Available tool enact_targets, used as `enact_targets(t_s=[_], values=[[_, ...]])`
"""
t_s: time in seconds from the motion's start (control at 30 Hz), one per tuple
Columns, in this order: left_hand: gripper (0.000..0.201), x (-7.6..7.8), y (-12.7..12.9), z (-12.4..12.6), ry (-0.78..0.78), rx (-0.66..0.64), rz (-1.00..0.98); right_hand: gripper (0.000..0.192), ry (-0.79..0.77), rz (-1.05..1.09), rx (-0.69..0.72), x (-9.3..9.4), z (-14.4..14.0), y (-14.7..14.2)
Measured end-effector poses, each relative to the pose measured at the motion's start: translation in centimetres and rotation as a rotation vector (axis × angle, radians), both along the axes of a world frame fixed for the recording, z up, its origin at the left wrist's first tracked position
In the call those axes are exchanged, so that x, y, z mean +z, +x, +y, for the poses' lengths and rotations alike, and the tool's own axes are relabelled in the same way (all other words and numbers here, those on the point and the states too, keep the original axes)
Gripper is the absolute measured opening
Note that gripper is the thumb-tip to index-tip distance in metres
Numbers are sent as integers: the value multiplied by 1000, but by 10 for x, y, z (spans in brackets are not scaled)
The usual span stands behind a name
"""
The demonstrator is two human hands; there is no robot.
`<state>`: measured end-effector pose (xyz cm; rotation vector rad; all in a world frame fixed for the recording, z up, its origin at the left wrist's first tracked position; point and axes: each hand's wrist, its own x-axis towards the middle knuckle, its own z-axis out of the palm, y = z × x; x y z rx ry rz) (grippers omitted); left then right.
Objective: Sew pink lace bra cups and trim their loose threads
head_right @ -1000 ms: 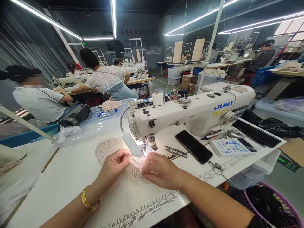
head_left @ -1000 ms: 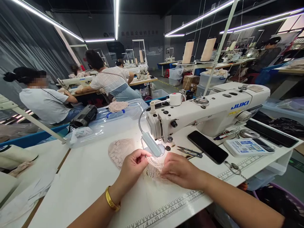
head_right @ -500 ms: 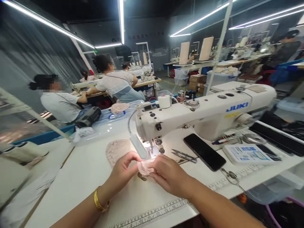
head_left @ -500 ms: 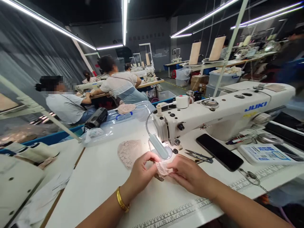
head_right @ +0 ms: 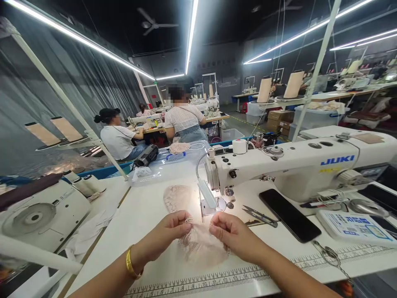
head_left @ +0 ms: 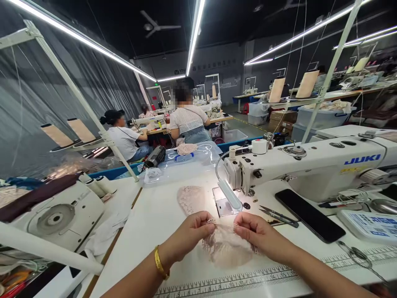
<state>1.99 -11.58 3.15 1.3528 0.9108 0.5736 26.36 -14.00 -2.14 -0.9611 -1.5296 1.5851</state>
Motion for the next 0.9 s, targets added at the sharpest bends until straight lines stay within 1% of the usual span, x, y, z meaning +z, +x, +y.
enact_targets(t_s=[0.03,0.07,0.1,0.17,0.23,0.27,0.3,0.33,0.37,0.43,0.47,0.53,0.63,0.7,0.83,0.9], values=[[42,1,-9,-3,-13,-4,5,44,-11,-12,56,4,-1,-6],[42,3,-17,-7,-29,-7,2,41,13,-58,97,8,0,-13],[40,4,-26,-11,-49,-8,-9,37,78,-134,111,11,2,-20],[38,7,-43,-19,-94,12,-40,25,312,-325,67,14,11,-36],[35,10,-59,-28,-112,64,-64,15,586,-476,1,10,27,-54],[34,11,-67,-32,-112,92,-68,20,677,-526,9,6,37,-63],[33,12,-75,-36,-103,117,-67,27,732,-573,24,2,46,-72],[32,13,-82,-41,-88,135,-60,30,745,-611,46,-2,56,-82],[31,13,-88,-45,-71,148,-47,27,725,-631,56,-5,64,-90],[30,12,-100,-53,-38,162,-17,12,671,-633,32,-9,78,-104],[30,12,-104,-57,-28,163,-2,9,635,-618,2,-9,82,-109],[31,9,-111,-63,-30,164,10,12,549,-571,-69,-6,86,-116],[35,5,-118,-68,-59,157,-13,22,394,-487,-150,1,80,-119],[36,3,-121,-70,-72,146,-38,28,327,-440,-163,5,72,-118],[34,0,-125,-71,-57,115,-63,31,293,-389,-153,9,56,-122],[35,-3,-124,-70,-90,160,-91,28,334,-392,-161,11,49,-127]])
